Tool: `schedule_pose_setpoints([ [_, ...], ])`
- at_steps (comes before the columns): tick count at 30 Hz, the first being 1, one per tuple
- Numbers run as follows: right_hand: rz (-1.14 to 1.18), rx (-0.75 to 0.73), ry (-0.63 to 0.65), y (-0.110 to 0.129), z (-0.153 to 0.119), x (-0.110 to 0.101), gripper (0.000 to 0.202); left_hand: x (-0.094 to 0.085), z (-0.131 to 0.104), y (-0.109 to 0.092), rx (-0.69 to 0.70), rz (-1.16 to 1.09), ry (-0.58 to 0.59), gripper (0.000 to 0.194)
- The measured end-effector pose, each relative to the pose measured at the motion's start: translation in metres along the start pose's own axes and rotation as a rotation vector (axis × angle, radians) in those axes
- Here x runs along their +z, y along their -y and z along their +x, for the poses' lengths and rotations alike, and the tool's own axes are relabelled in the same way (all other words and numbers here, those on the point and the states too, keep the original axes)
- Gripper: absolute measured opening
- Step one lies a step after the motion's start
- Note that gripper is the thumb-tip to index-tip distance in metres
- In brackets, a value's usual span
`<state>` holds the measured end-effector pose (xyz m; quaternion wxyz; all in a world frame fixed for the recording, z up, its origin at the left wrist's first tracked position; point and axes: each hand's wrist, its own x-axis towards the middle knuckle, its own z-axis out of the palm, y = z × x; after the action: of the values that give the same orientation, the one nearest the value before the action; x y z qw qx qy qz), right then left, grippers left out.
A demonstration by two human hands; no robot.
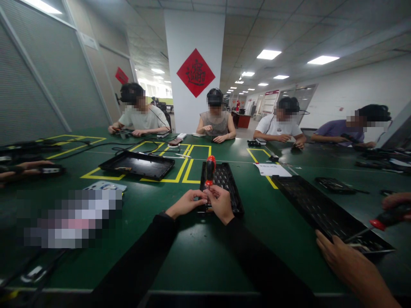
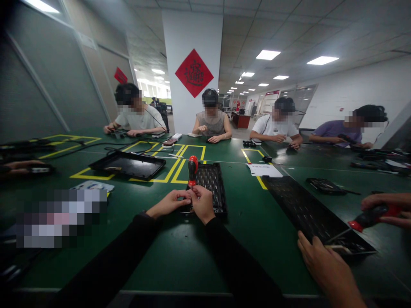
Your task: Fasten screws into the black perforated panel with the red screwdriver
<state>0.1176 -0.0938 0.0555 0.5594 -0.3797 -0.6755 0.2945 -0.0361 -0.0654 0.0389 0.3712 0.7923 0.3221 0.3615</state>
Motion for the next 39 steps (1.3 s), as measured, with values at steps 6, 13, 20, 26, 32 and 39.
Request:
schedule_pose_setpoints([
  [6,-0.049,-0.030,0.005,0.001,0.001,-0.001,0.019,0.002,-0.001,-0.002,0.000,-0.016,-0.009,0.024],
  [13,-0.062,-0.028,-0.012,0.001,0.002,0.000,0.018,0.005,-0.001,-0.004,0.002,-0.010,-0.051,0.025],
  [20,0.004,0.012,-0.063,-0.006,0.002,0.002,0.014,0.010,-0.001,-0.004,-0.006,0.030,-0.115,0.022],
  [26,0.051,0.029,-0.084,-0.012,0.001,0.004,0.010,0.005,-0.001,-0.002,-0.003,0.037,-0.049,0.023],
  [32,0.107,0.013,-0.078,-0.017,0.001,0.004,0.014,0.000,-0.001,-0.002,0.004,0.038,0.013,0.024],
  [39,0.051,-0.024,-0.058,-0.013,0.002,0.002,0.015,0.004,-0.001,-0.003,0.024,0.036,-0.029,0.022],
])
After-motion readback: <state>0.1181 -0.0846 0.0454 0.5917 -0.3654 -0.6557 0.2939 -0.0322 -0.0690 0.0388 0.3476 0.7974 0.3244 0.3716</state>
